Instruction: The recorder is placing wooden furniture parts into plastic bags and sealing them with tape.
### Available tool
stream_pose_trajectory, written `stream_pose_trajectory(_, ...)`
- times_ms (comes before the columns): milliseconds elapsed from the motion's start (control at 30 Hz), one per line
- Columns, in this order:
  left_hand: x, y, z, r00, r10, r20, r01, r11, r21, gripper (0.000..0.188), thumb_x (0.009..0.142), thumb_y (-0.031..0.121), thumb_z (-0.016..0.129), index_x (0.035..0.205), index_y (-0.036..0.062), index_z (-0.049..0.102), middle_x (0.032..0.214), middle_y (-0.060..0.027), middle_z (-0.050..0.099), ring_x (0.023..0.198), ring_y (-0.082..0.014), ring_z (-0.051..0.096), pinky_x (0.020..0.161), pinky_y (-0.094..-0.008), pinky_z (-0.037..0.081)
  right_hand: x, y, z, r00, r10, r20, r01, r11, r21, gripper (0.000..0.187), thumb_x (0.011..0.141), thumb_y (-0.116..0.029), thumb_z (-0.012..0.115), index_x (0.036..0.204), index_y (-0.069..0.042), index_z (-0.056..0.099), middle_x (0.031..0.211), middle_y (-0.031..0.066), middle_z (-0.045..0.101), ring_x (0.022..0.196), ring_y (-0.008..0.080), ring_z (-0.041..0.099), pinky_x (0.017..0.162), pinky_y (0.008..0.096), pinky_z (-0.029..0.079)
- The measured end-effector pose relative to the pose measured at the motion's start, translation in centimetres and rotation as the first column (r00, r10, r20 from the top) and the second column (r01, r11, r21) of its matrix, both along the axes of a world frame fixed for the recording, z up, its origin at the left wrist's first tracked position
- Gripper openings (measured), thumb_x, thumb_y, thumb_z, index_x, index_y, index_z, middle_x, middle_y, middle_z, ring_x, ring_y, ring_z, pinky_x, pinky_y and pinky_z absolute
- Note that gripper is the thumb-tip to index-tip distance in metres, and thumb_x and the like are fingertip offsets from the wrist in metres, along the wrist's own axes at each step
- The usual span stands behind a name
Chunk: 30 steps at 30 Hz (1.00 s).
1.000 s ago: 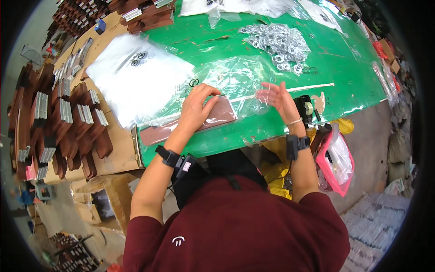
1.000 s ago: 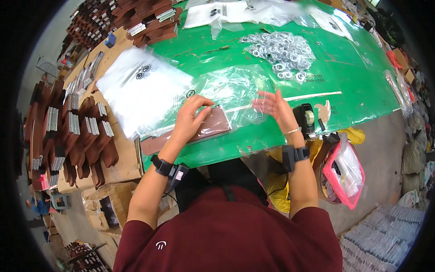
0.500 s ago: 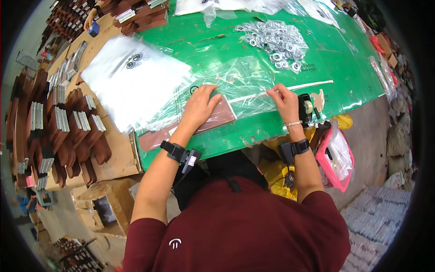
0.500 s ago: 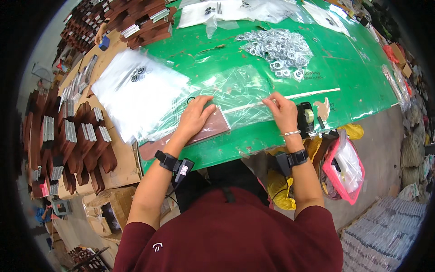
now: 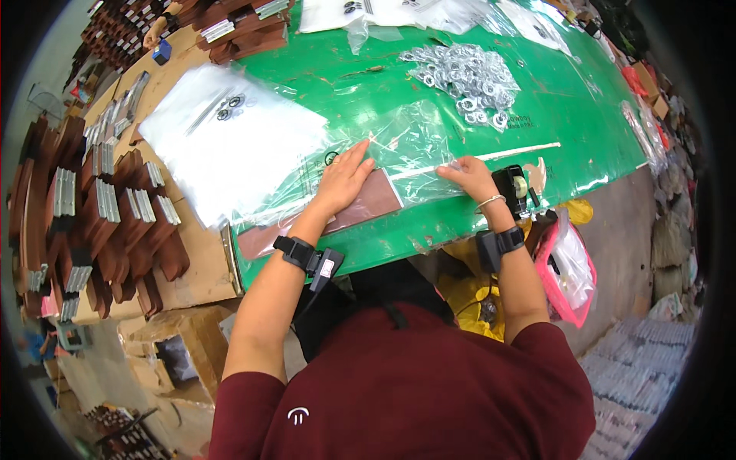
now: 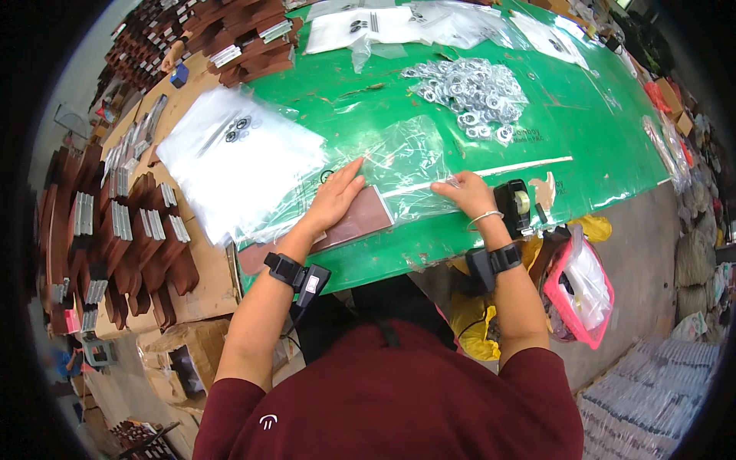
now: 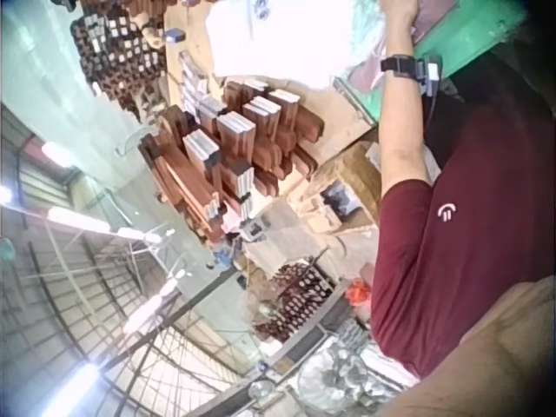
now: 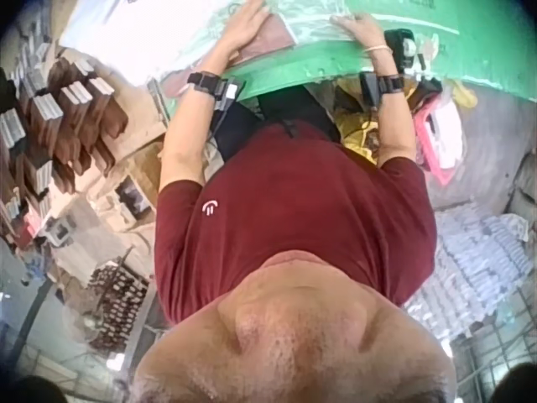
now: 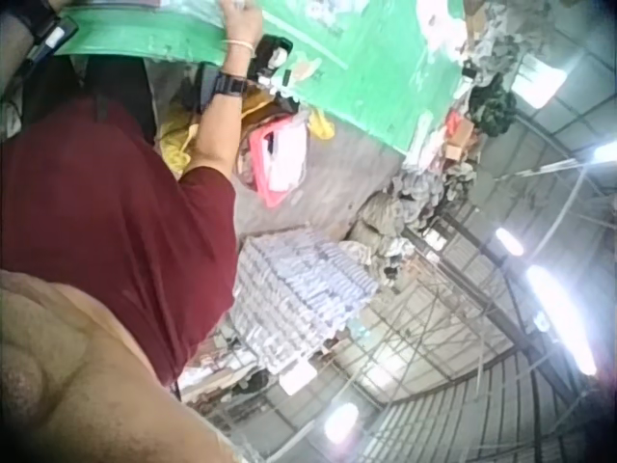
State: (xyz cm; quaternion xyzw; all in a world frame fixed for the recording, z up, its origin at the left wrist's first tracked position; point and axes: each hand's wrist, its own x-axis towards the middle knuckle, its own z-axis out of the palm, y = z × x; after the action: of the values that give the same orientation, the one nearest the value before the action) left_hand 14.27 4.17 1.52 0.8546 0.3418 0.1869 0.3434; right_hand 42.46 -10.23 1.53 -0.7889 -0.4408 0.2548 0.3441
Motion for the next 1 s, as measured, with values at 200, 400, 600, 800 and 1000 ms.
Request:
stream_pose_trajectory(200,0.1,-0.1,-2.5,0.996,-0.055,-0.074,0.047,0.993,-0.11,0.064,0.1,0.043,0.042,0.156,0.0156,0.03,0.158,-0.0148,0.036,0.142,-0.0368,0.036,0.117,-0.0497,0.027,-0.2,0.5,0.4,0.955,0.002,-0.296,-0.032,0.995,-0.095,0.04,0.08,-0.042,0.082,0.089,-0.005,0.069,0.067,-0.0008,0.062,0.048,0.0086,0.053,0.043,0.0242,0.038)
stream_pose_trajectory(400,0.5,-0.8,-1.6,0.989,-0.046,-0.138,0.033,0.995,-0.092,0.064,0.101,0.044,0.043,0.157,0.0177,0.027,0.159,-0.0115,0.034,0.139,-0.0379,0.039,0.114,-0.0528,0.03,0.0,1.3,0.2,0.871,-0.002,-0.491,0.04,0.997,0.068,0.023,0.084,-0.026,0.08,0.084,-0.007,0.067,0.063,-0.0048,0.055,0.049,0.0058,0.048,0.044,0.0232,0.034)
stream_pose_trajectory(600,1.0,-0.2,-2.2,0.995,-0.004,-0.104,-0.003,0.997,-0.073,0.066,0.101,0.045,0.044,0.157,0.0163,0.026,0.159,-0.0115,0.035,0.14,-0.0353,0.038,0.113,-0.0513,0.028,-4.4,3.0,5.6,0.812,0.15,-0.564,-0.018,0.972,0.233,0.015,0.086,-0.02,0.077,0.084,-0.009,0.067,0.065,-0.0053,0.057,0.052,0.0045,0.049,0.045,0.0211,0.035)
stream_pose_trajectory(800,0.9,-0.5,-2.6,0.998,0.057,-0.005,-0.057,0.993,-0.101,0.068,0.1,0.033,0.05,0.158,0.0134,0.022,0.153,-0.0175,0.042,0.138,-0.0367,0.041,0.112,-0.0499,0.031,-13.3,3.9,7.3,0.777,0.247,-0.58,-0.123,0.962,0.246,0.012,0.086,-0.014,0.076,0.084,-0.007,0.066,0.067,-0.0062,0.059,0.056,0.0028,0.052,0.048,0.0199,0.038)
stream_pose_trajectory(1000,-0.1,-1.6,-2.7,0.707,0.465,0.532,-0.055,0.787,-0.615,0.065,0.108,0.039,0.039,0.161,0.0127,0.012,0.144,-0.0175,0.05,0.125,-0.0236,0.05,0.103,-0.0339,0.039,-18.1,2.2,3.2,0.973,0.21,-0.098,-0.172,0.938,0.299,0.015,0.084,-0.017,0.073,0.082,-0.005,0.065,0.063,0.0043,0.062,0.054,0.0191,0.059,0.051,0.0331,0.044)
